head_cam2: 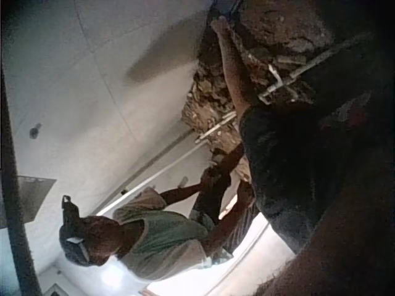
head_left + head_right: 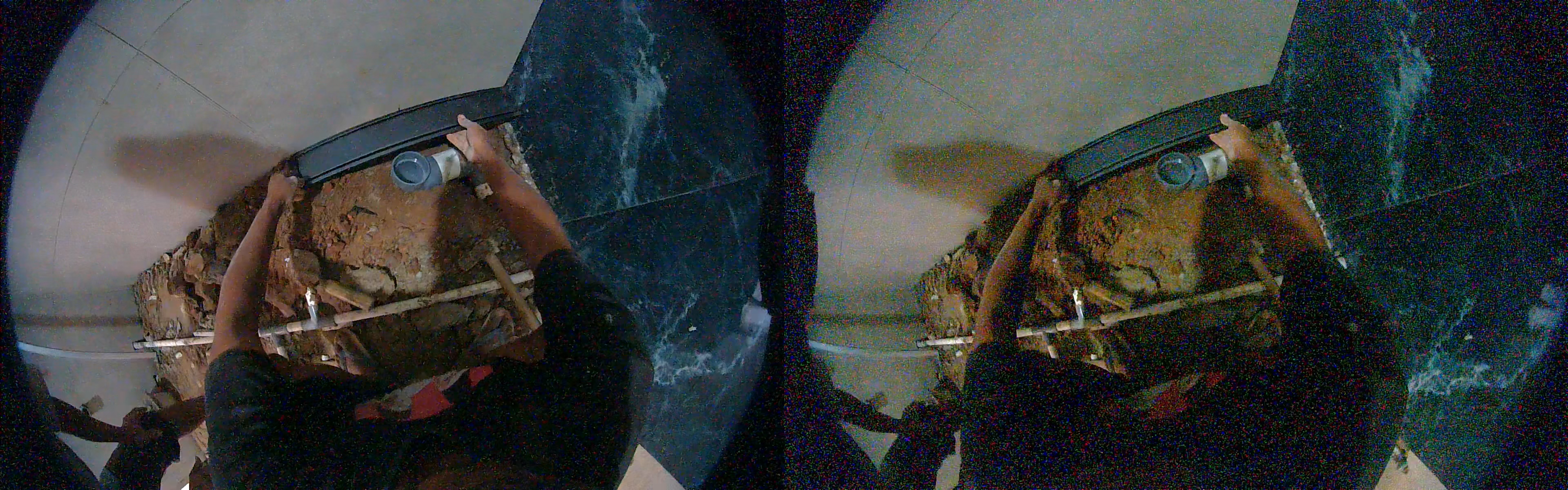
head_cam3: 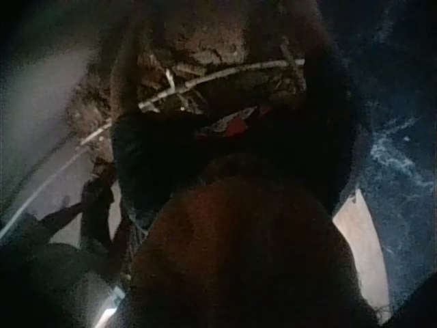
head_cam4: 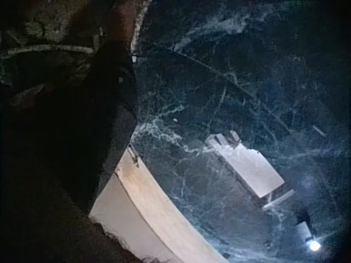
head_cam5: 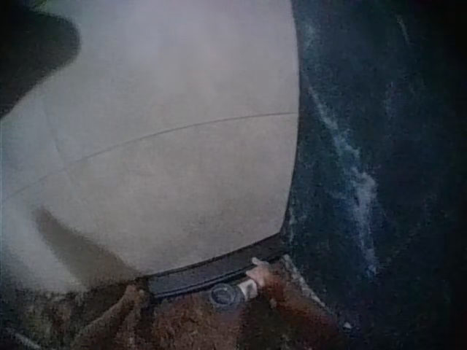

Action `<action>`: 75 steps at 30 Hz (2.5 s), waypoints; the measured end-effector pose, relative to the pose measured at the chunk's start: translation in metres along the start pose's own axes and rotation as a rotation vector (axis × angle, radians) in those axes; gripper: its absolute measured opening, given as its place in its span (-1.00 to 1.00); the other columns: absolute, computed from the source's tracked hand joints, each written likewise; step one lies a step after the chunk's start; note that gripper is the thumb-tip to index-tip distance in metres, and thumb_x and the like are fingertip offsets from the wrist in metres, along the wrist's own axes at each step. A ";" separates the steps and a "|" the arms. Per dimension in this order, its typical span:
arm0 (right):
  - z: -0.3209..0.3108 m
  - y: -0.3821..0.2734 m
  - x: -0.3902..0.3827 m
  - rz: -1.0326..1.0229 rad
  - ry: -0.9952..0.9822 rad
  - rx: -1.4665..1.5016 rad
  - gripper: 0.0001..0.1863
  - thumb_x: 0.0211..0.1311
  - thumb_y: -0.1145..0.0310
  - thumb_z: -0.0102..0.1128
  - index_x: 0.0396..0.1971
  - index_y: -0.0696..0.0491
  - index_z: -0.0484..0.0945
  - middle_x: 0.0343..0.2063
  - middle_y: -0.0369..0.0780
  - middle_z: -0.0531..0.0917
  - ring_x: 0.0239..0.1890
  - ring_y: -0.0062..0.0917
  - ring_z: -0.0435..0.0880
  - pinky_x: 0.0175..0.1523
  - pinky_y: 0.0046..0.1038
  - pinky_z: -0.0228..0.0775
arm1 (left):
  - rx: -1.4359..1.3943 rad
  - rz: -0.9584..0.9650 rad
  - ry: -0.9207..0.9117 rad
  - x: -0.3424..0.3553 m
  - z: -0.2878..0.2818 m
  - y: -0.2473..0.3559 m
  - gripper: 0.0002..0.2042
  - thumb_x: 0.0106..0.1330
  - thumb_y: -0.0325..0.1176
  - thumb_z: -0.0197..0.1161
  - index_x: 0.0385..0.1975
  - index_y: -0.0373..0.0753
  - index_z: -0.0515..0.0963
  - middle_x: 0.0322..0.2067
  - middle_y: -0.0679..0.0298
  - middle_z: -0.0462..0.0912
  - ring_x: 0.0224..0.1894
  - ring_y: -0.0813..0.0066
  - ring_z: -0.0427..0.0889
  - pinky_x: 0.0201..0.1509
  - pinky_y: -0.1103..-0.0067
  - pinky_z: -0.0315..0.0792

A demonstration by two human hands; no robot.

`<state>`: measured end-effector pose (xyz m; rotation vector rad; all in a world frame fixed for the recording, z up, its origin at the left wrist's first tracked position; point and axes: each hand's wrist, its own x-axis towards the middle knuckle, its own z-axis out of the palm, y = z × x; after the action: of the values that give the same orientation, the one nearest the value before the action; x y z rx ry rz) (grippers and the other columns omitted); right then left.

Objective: The person positions a long black drain frame into a channel in the dirt, then adjusts a PVC pipe elbow and connects it to a vertical pipe section using a hammer and by hand.

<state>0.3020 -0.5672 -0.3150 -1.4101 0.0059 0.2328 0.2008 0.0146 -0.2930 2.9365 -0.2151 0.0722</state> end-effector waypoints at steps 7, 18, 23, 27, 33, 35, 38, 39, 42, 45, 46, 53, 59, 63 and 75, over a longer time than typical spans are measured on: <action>0.037 -0.044 -0.040 0.331 0.191 0.454 -0.69 0.28 0.25 0.08 -0.14 0.19 0.42 -0.18 -0.04 0.58 -0.11 -0.31 0.60 0.06 -0.33 0.48 | -0.281 -0.197 -0.241 -0.005 -0.006 0.021 -0.82 0.26 -0.36 0.06 -0.46 -0.27 0.57 -0.59 0.23 0.62 -0.57 0.31 0.64 -0.48 0.33 0.56; -0.037 0.038 -0.029 -0.508 -0.435 -0.247 -0.50 0.32 0.08 -0.03 -0.17 0.34 0.43 -0.30 -0.03 0.61 -0.29 -0.35 0.63 -0.09 -0.48 0.50 | -1.066 -0.476 -0.371 -0.035 -0.027 0.035 -0.86 0.25 -0.41 0.06 -0.27 -0.30 0.49 -0.45 0.17 0.62 -0.53 0.27 0.62 -0.51 0.31 0.55; -0.018 0.026 -0.050 -0.145 -0.420 -0.232 -0.54 0.32 0.09 -0.04 -0.16 0.27 0.43 -0.34 -0.07 0.61 -0.36 -0.40 0.61 -0.16 -0.52 0.49 | -1.050 -0.525 -0.348 -0.062 -0.033 0.039 -0.82 0.22 -0.41 0.08 -0.22 -0.28 0.48 -0.42 0.16 0.62 -0.50 0.24 0.61 -0.49 0.32 0.53; 0.040 -0.033 -0.102 0.355 -0.214 0.135 -0.65 0.31 0.14 0.00 -0.19 0.16 0.44 -0.39 -0.18 0.59 -0.38 -0.44 0.59 -0.19 -0.52 0.49 | -1.003 -0.561 -0.333 -0.081 -0.037 0.036 -0.79 0.19 -0.41 0.10 -0.18 -0.26 0.48 -0.40 0.15 0.62 -0.48 0.22 0.61 -0.48 0.32 0.52; 0.060 -0.088 -0.130 0.614 -0.046 0.318 -0.75 0.30 0.20 0.05 -0.21 0.06 0.46 -0.38 -0.24 0.59 -0.35 -0.46 0.59 -0.18 -0.49 0.51 | -0.764 -0.485 -0.354 -0.077 -0.033 0.036 -0.73 0.16 -0.41 0.13 -0.11 -0.24 0.48 -0.36 0.13 0.61 -0.44 0.19 0.60 -0.46 0.33 0.50; 0.049 -0.053 -0.106 0.516 -0.140 0.373 -0.75 0.30 0.20 0.05 -0.20 0.06 0.46 -0.34 -0.22 0.60 -0.32 -0.45 0.60 -0.15 -0.48 0.51 | -0.367 -0.277 -0.254 -0.085 -0.030 0.012 -0.71 0.18 -0.37 0.09 -0.11 -0.30 0.47 -0.37 0.03 0.60 -0.47 0.10 0.60 -0.50 0.27 0.48; 0.004 -0.006 -0.106 0.220 -0.263 0.092 -0.74 0.30 0.19 0.05 -0.18 0.07 0.45 -0.31 -0.21 0.61 -0.29 -0.44 0.60 -0.12 -0.47 0.50 | -0.410 -0.168 -0.332 -0.070 -0.030 0.057 -0.71 0.10 -0.42 0.19 -0.15 -0.30 0.52 -0.42 0.06 0.63 -0.43 0.17 0.65 -0.45 0.32 0.52; -0.004 0.001 -0.105 0.236 -0.234 0.109 -0.73 0.30 0.20 0.05 -0.18 0.08 0.45 -0.30 -0.21 0.61 -0.28 -0.44 0.60 -0.12 -0.47 0.50 | -0.505 -0.188 -0.361 -0.067 -0.032 0.065 -0.71 0.09 -0.43 0.21 -0.15 -0.30 0.53 -0.43 0.06 0.64 -0.42 0.18 0.66 -0.45 0.34 0.52; 0.011 -0.002 -0.102 0.283 -0.256 0.216 -0.71 0.30 0.19 0.06 -0.14 0.08 0.44 -0.28 -0.23 0.60 -0.26 -0.44 0.60 -0.08 -0.46 0.48 | -1.156 -0.512 -0.441 -0.076 -0.034 0.054 -0.72 0.13 -0.42 0.17 -0.14 -0.28 0.52 -0.44 0.07 0.64 -0.47 0.21 0.65 -0.49 0.39 0.51; 0.037 -0.015 -0.096 0.322 -0.307 0.270 -0.70 0.29 0.19 0.07 -0.11 0.07 0.43 -0.27 -0.26 0.60 -0.25 -0.44 0.60 -0.06 -0.46 0.47 | -1.335 -0.544 -0.352 -0.092 -0.030 0.022 -0.75 0.19 -0.42 0.09 -0.13 -0.27 0.50 -0.44 0.06 0.63 -0.52 0.21 0.62 -0.55 0.42 0.48; 0.035 -0.016 -0.095 0.360 -0.278 0.317 -0.71 0.29 0.19 0.07 -0.12 0.06 0.43 -0.27 -0.27 0.60 -0.25 -0.45 0.60 -0.05 -0.46 0.47 | -1.435 -0.583 -0.348 -0.090 -0.028 0.027 -0.78 0.21 -0.41 0.07 -0.17 -0.28 0.50 -0.46 0.06 0.62 -0.54 0.22 0.61 -0.57 0.42 0.46; 0.036 -0.025 -0.107 0.513 0.009 0.502 -0.80 0.27 0.19 0.09 -0.23 -0.02 0.45 -0.31 -0.33 0.59 -0.30 -0.51 0.56 -0.05 -0.42 0.46 | -1.466 -0.728 -0.315 -0.087 -0.054 0.090 -0.77 0.28 -0.28 -0.08 -0.40 -0.28 0.49 -0.60 0.10 0.54 -0.65 0.28 0.47 -0.65 0.41 0.32; 0.016 -0.021 -0.117 0.206 0.017 0.116 -0.83 0.25 0.20 0.14 -0.26 -0.06 0.45 -0.35 -0.36 0.57 -0.35 -0.50 0.54 -0.05 -0.37 0.45 | -1.804 -0.651 -0.674 -0.071 0.006 0.053 -0.80 0.22 -0.27 -0.01 -0.50 -0.26 0.43 -0.62 0.14 0.50 -0.69 0.36 0.40 -0.70 0.47 0.22; 0.067 -0.052 -0.108 0.465 -0.039 0.517 -0.82 0.23 0.21 0.16 -0.25 -0.07 0.45 -0.34 -0.35 0.57 -0.33 -0.48 0.54 -0.06 -0.33 0.46 | -1.307 -0.634 -0.543 -0.091 0.031 -0.027 -0.91 0.12 -0.41 0.14 -0.50 -0.26 0.42 -0.57 0.13 0.55 -0.67 0.37 0.47 -0.71 0.47 0.26; 0.037 -0.033 -0.114 0.489 0.057 0.453 -0.76 0.23 0.20 0.16 -0.20 0.00 0.43 -0.35 -0.28 0.58 -0.32 -0.46 0.57 -0.11 -0.36 0.51 | -0.308 -0.131 -0.297 -0.084 -0.055 0.092 -0.75 -0.02 -0.26 0.31 -0.39 -0.28 0.58 -0.49 0.06 0.63 -0.50 0.18 0.63 -0.40 0.38 0.51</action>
<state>0.1910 -0.5539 -0.2600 -0.9438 0.4300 0.5585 0.1024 -0.0517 -0.2269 2.6324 -0.0674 -0.3831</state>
